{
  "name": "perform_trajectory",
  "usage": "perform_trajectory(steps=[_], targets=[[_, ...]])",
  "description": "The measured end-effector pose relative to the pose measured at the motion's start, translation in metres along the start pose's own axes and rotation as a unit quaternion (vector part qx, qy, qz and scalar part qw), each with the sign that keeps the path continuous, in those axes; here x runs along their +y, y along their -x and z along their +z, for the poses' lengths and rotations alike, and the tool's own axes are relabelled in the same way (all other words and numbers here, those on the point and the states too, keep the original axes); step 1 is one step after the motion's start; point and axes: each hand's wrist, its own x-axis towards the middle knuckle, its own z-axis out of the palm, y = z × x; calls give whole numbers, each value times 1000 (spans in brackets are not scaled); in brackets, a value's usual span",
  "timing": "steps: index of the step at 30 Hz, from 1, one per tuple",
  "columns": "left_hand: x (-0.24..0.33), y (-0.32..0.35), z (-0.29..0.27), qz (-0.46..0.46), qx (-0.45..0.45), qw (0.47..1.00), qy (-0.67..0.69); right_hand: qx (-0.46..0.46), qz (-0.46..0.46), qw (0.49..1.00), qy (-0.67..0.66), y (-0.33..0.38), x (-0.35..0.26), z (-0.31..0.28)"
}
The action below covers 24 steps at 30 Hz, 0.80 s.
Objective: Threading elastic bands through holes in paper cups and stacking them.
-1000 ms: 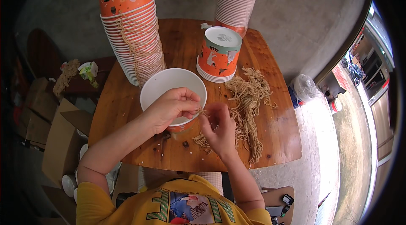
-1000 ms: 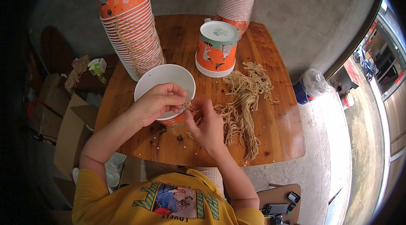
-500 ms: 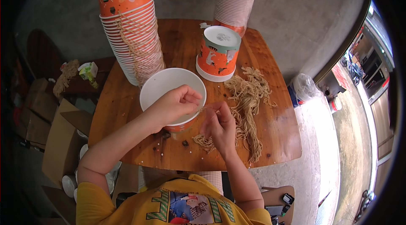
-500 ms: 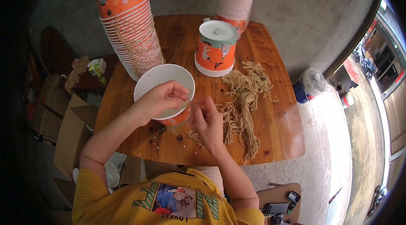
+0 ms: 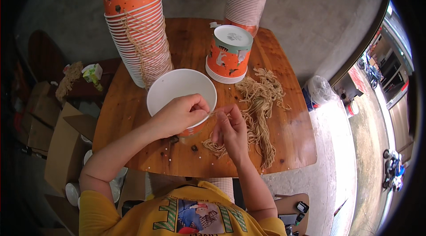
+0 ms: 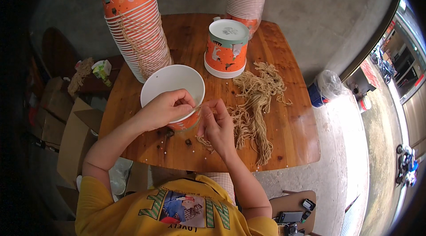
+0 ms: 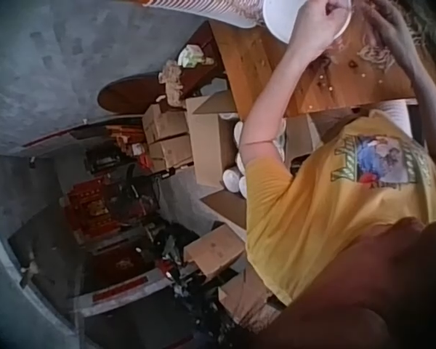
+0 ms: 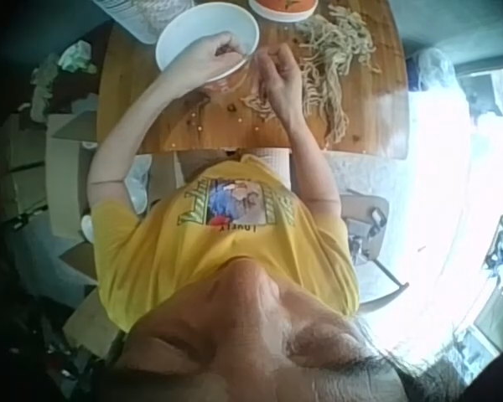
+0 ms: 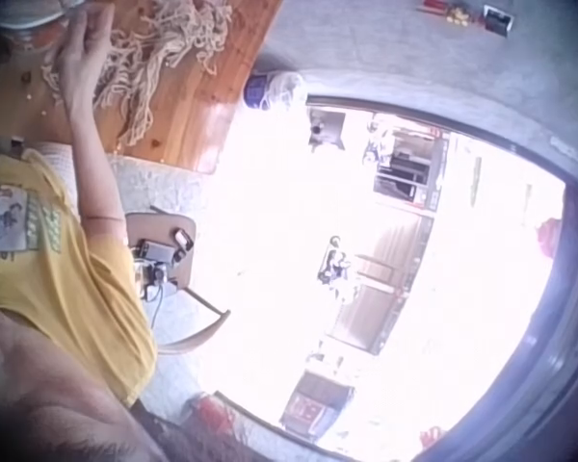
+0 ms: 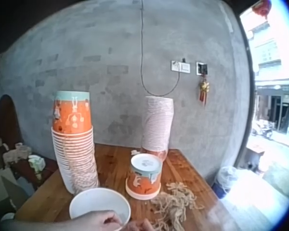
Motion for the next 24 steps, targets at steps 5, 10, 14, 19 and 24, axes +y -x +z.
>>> perform_trajectory(steps=[5,10,14,19,24], targets=[[5,2,-1,22,12,997,-78,-12,13,1000,3,1,1,-2],[-2,3,-4,58,28,994,-89,-31,18,999,-13,5,1,-1],[-2,5,-5,61,25,993,-93,-45,29,998,-14,8,0,-1],[-2,5,-2,122,57,979,-151,-24,17,999,-35,15,11,4],[-3,6,4,179,105,955,-212,-48,29,998,-39,23,20,8]])
